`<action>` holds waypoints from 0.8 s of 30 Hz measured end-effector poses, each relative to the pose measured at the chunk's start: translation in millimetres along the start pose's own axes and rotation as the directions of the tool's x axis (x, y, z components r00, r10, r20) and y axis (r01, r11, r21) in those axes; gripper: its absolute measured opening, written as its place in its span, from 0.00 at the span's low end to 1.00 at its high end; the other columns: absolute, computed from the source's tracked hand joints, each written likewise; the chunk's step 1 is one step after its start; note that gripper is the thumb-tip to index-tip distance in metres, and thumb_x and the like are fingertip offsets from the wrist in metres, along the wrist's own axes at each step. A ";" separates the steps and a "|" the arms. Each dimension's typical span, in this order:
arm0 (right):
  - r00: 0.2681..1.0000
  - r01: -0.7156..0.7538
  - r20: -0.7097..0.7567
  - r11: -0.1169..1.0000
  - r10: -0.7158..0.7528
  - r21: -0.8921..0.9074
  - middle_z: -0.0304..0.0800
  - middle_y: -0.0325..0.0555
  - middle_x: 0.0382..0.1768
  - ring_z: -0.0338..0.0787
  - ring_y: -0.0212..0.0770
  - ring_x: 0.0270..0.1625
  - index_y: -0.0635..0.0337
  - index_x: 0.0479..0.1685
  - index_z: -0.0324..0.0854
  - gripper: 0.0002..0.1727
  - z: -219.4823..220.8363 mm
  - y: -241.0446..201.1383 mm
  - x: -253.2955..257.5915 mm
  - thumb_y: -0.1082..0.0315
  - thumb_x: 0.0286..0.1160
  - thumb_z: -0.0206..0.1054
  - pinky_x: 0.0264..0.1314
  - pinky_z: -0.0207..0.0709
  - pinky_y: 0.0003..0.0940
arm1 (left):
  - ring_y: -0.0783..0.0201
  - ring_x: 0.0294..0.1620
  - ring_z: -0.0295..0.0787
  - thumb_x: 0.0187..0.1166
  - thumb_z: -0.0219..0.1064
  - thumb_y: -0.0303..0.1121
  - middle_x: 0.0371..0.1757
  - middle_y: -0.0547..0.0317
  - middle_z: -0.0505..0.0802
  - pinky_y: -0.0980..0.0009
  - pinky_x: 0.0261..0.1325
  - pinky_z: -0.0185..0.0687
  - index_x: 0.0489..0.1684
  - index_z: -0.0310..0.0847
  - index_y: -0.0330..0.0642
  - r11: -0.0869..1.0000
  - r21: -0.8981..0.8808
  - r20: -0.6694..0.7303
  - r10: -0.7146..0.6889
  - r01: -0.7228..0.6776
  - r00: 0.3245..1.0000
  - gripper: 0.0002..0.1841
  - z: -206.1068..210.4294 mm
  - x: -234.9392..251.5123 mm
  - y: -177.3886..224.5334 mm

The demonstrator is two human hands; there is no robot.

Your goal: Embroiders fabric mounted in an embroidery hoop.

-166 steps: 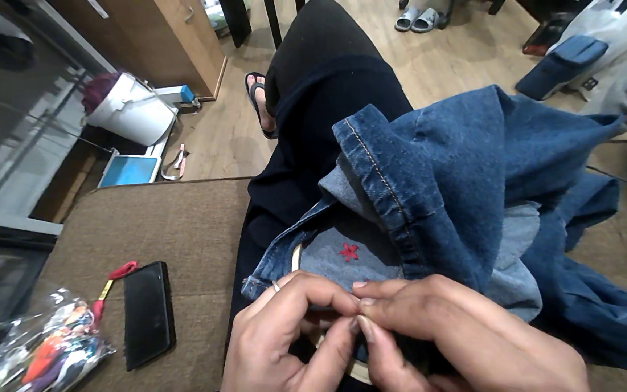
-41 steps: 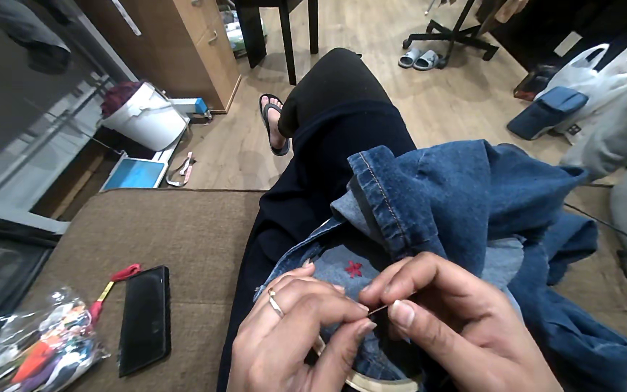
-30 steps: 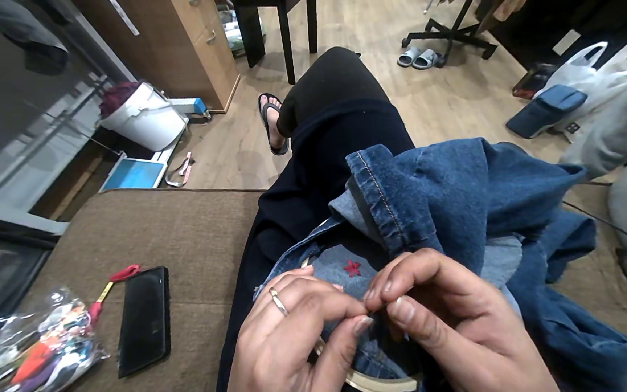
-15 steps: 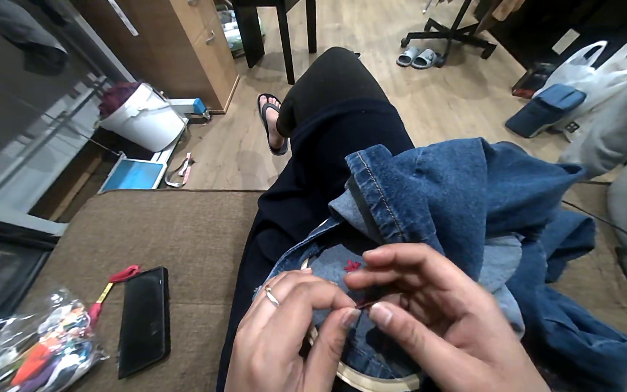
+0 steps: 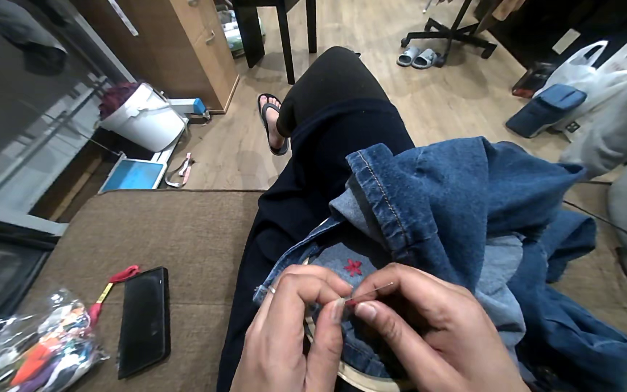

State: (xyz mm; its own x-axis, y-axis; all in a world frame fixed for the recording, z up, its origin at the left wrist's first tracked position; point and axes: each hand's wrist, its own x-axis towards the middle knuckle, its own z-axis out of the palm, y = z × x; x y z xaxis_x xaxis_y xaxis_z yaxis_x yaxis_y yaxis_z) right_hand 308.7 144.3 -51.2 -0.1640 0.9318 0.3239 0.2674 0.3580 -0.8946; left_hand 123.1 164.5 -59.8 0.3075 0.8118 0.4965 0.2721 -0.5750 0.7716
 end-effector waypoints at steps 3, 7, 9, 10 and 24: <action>1.000 0.013 0.002 0.999 -0.013 -0.035 0.90 0.42 0.38 0.90 0.25 0.38 0.63 0.44 0.86 0.10 0.8 0.7 -0.3 0.65 0.87 0.64 0.41 0.86 0.17 | 0.82 0.49 0.85 0.92 0.55 0.39 0.46 0.63 0.89 0.89 0.49 0.80 0.47 0.72 0.44 1.000 -0.020 -0.006 0.006 -0.007 1.000 0.09 0.8 0.8 -1.6; 1.000 0.023 0.022 0.998 -0.022 -0.066 0.88 0.42 0.37 0.87 0.24 0.38 0.63 0.44 0.84 0.11 1.0 0.4 -0.4 0.64 0.88 0.62 0.41 0.82 0.16 | 0.82 0.44 0.86 0.89 0.61 0.37 0.43 0.64 0.89 0.89 0.44 0.82 0.46 0.72 0.45 0.997 -0.078 -0.050 -0.001 -0.003 0.999 0.07 3.0 -0.4 -4.8; 0.999 0.029 0.027 0.997 -0.027 -0.066 0.87 0.42 0.36 0.86 0.24 0.38 0.63 0.43 0.84 0.11 1.0 0.4 -0.1 0.65 0.88 0.61 0.41 0.81 0.16 | 0.82 0.45 0.87 0.89 0.61 0.36 0.44 0.66 0.89 0.88 0.46 0.83 0.49 0.70 0.46 0.995 -0.096 -0.056 -0.004 -0.001 0.998 0.06 3.5 -0.3 -4.8; 0.999 0.029 0.028 0.998 -0.027 -0.063 0.87 0.42 0.36 0.86 0.24 0.38 0.63 0.43 0.84 0.11 1.0 0.4 0.1 0.65 0.88 0.61 0.40 0.81 0.16 | 0.82 0.46 0.87 0.90 0.60 0.36 0.44 0.66 0.89 0.87 0.48 0.83 0.51 0.71 0.46 0.996 -0.085 -0.049 -0.002 -0.002 0.999 0.06 3.0 -0.1 -4.4; 0.999 0.017 0.035 1.000 -0.016 -0.010 0.87 0.42 0.36 0.85 0.23 0.37 0.64 0.45 0.84 0.12 0.3 1.5 -0.8 0.65 0.88 0.60 0.39 0.80 0.16 | 0.82 0.46 0.84 0.94 0.52 0.40 0.47 0.66 0.87 0.86 0.48 0.83 0.52 0.82 0.48 0.999 -0.015 -0.030 -0.042 0.042 0.999 0.13 -3.7 0.6 -0.9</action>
State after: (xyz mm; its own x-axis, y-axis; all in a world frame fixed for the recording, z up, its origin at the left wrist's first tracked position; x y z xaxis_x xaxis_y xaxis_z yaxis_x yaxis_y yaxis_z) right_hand 308.9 144.1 -52.9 -0.2014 0.9232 0.3274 0.2740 0.3740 -0.8860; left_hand 119.6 165.9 -58.7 0.2683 0.8381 0.4750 0.2714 -0.5389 0.7975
